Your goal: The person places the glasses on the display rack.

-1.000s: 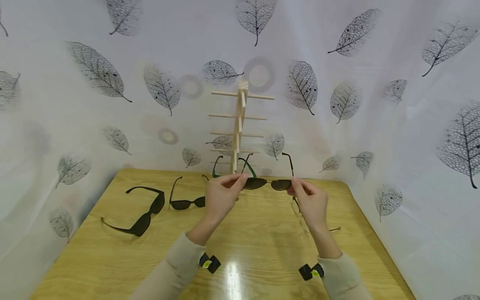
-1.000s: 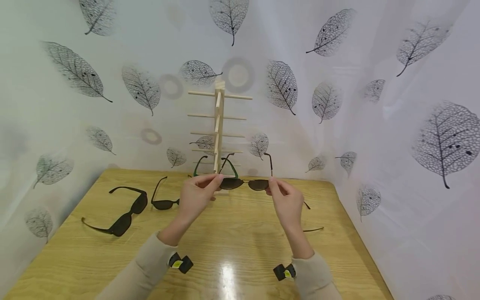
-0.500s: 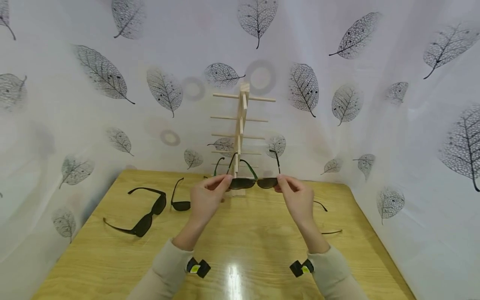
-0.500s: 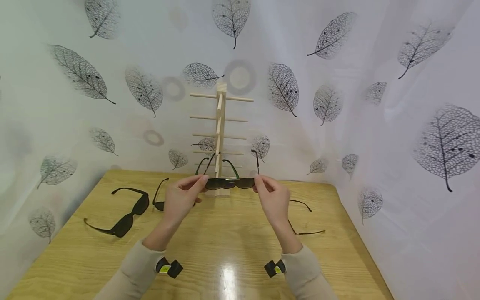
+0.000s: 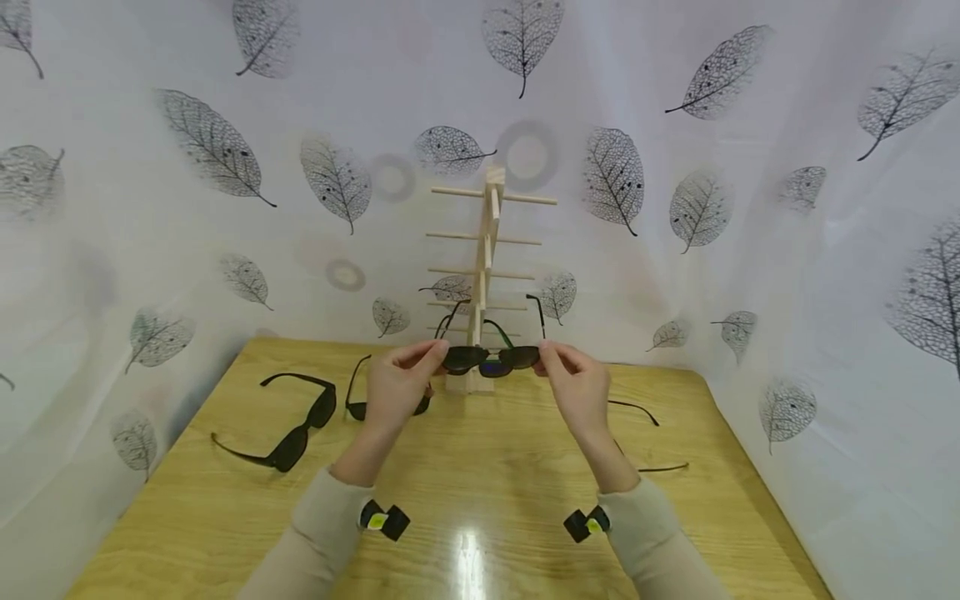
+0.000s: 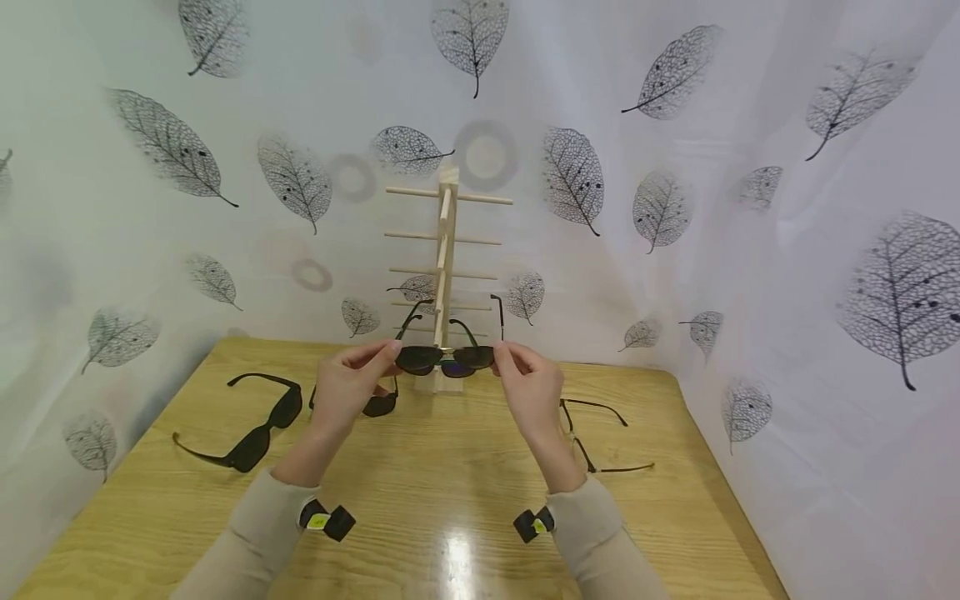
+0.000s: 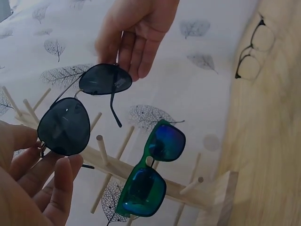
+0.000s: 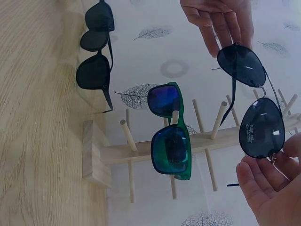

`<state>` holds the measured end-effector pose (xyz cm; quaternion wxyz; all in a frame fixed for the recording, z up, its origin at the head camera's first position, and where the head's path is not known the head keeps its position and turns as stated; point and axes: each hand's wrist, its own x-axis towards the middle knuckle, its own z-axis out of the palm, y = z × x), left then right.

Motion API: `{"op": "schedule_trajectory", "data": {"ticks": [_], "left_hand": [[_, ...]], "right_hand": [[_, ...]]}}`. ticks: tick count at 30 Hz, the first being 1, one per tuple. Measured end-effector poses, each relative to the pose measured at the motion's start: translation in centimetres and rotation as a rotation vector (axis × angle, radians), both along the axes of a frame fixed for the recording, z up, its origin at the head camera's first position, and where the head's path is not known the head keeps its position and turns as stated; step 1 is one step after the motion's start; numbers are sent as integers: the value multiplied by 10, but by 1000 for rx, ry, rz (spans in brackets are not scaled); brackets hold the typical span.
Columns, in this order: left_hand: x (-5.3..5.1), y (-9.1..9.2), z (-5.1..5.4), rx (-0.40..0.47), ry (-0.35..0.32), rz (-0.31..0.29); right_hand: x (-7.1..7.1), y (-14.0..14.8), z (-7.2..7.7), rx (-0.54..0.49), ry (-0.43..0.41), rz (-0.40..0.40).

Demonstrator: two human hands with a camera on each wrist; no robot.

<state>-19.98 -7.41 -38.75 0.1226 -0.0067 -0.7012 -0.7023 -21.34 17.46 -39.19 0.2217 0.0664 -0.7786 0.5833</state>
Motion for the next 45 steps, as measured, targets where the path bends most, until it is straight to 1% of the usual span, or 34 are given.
{"op": "schedule_trajectory", "data": {"ticks": [5, 11, 17, 22, 28, 30, 39, 45], "left_hand": [[-7, -5, -3, -3, 5, -14], [-16, -13, -4, -7, -43, -16], [-26, -18, -6, -6, -62, -19], [-34, -20, -8, 0, -74, -5], [-42, -20, -8, 16, -99, 18], [-45, -21, -8, 19, -103, 18], [-50, -25, -8, 16, -107, -18], [-54, -26, -8, 10, -113, -38]], "right_hand": [[-6, -4, -2, 12, -6, -1], [-15, -10, -3, 32, -24, -3], [-22, -15, -3, 30, -36, -8], [-28, -19, -4, 24, -46, -8], [-34, -21, -5, 13, -46, -10], [-35, -22, -5, 6, -53, -9], [-37, -22, -9, 10, -79, -10], [-38, -21, -9, 31, -75, -16]]}}
